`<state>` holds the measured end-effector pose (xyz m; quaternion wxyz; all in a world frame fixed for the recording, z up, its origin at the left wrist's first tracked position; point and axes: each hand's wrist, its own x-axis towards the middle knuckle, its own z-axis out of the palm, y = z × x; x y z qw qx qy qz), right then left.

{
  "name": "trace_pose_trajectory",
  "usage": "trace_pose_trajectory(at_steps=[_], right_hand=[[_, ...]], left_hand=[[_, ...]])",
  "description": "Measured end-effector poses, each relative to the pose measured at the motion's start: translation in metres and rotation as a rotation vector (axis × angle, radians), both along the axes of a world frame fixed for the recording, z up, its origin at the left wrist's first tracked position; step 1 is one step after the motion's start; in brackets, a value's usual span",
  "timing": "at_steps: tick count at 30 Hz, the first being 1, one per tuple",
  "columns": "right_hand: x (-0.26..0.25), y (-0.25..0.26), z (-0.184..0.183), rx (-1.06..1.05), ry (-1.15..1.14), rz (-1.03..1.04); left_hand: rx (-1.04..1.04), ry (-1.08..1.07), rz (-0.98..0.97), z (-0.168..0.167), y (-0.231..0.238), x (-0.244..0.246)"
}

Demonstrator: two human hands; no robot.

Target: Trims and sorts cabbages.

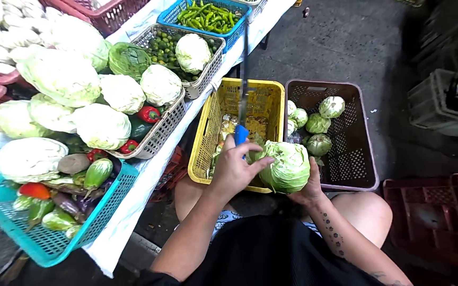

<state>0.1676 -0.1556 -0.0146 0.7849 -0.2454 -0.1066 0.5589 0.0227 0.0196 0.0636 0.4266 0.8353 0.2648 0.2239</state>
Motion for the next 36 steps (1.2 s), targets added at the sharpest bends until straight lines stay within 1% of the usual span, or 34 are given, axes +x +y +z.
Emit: trace_pose_trajectory(at_steps=[3,5,8,11,13,18,20,22,23,25,27,29,30,31,34,36], right_hand=[[-0.003,0.003,-0.001,-0.022,-0.028,-0.030],[-0.004,0.003,-0.002,-0.067,-0.064,-0.068],[-0.006,0.000,-0.005,-0.100,-0.104,-0.096],[-0.006,-0.003,-0.005,-0.104,-0.088,-0.083],[-0.007,-0.005,-0.005,-0.090,-0.094,-0.073],[-0.006,-0.007,-0.003,-0.081,-0.029,-0.063],[-0.005,-0.008,0.000,-0.100,0.038,-0.053],[-0.002,-0.009,0.000,-0.073,0.133,-0.030],[0.002,-0.009,-0.005,-0.034,0.180,0.006],[0.019,-0.011,-0.031,0.032,0.228,0.100],[0.028,-0.016,-0.050,-0.094,0.164,0.045],[0.031,-0.007,-0.043,-0.268,0.022,0.043],[0.028,0.000,-0.040,-0.330,-0.006,0.062],[0.021,0.002,-0.042,-0.348,0.027,0.072],[0.015,0.010,-0.051,-0.209,0.183,0.044],[0.014,0.012,-0.062,-0.109,0.228,0.059]], left_hand=[[0.055,0.066,-0.087,0.002,0.000,0.001],[0.057,0.116,-0.104,0.001,0.001,0.001],[0.127,0.171,-0.114,-0.003,0.002,0.000],[0.106,0.235,-0.146,-0.001,0.004,-0.001],[0.083,0.251,-0.134,-0.002,0.004,0.001],[-0.095,0.186,-0.011,-0.008,0.017,0.004],[-0.182,0.156,0.042,-0.014,0.025,0.006],[-0.249,0.151,0.101,-0.020,0.031,0.006],[-0.275,0.142,0.127,-0.024,0.033,0.006],[-0.317,0.128,0.152,-0.029,0.035,0.006],[-0.298,0.178,0.139,-0.034,0.027,0.006],[-0.261,0.281,0.100,-0.038,0.023,0.013],[-0.261,0.324,0.091,-0.042,0.020,0.014],[-0.269,0.341,0.089,-0.047,0.016,0.012],[-0.335,0.264,0.143,-0.049,0.016,0.010],[-0.341,0.242,0.196,-0.047,0.021,0.005]])
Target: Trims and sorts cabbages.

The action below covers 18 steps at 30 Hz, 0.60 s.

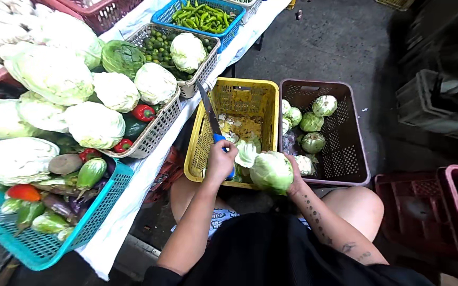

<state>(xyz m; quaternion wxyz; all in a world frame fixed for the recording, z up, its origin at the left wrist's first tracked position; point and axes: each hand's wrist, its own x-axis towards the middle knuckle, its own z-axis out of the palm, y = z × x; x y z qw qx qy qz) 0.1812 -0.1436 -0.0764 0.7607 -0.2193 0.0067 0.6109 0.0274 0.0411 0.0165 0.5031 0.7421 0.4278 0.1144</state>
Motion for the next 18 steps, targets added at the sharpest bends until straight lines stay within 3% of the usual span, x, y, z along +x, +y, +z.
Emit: trace_pose_trajectory(at_steps=[8,11,13,18], right_hand=[[-0.014,-0.003,0.013,0.022,0.071,-0.159],[-0.012,0.006,0.042,-0.095,0.091,-0.310],[-0.012,0.016,0.057,-0.142,-0.015,-0.429],[-0.020,0.035,0.073,-0.209,-0.091,-0.552]], left_hand=[[0.072,0.254,-0.048,-0.017,0.003,0.001],[0.046,0.114,-0.097,-0.008,-0.003,-0.004],[0.067,0.011,-0.112,0.010,-0.018,-0.005],[0.234,0.026,-0.161,0.032,-0.057,0.011]])
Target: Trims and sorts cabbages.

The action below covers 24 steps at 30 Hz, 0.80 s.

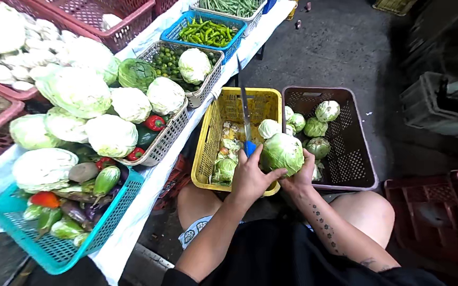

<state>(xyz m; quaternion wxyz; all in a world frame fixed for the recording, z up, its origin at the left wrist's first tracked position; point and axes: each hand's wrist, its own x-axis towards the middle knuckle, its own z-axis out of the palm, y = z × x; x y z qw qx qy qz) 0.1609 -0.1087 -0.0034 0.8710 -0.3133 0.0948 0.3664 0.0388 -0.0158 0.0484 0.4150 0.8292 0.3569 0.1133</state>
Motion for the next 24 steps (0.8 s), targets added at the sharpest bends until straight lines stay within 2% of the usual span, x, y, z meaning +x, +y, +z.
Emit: trace_pose_trajectory(at_steps=[5,10,13,15,17,21,24], right_hand=[[0.003,0.003,0.010,0.041,0.118,0.015],[-0.001,0.007,0.007,-0.032,-0.049,-0.084],[0.000,0.002,0.005,0.038,0.125,-0.050],[0.004,-0.013,-0.003,0.089,0.284,0.039],[0.008,-0.027,-0.011,0.116,0.332,0.157],[0.013,-0.035,-0.028,0.432,0.040,0.598],[0.016,-0.037,-0.039,0.532,-0.013,0.729]], left_hand=[[-0.116,-0.134,0.025,0.004,0.023,-0.003],[0.314,-0.236,0.079,-0.009,0.008,-0.001],[0.349,-0.165,0.073,-0.003,0.022,0.002],[0.343,-0.147,0.083,0.000,0.039,0.002],[0.378,-0.146,0.104,0.004,0.056,0.004],[0.469,-0.024,0.148,0.025,0.085,0.015],[0.502,0.071,0.171,0.029,0.104,0.024]])
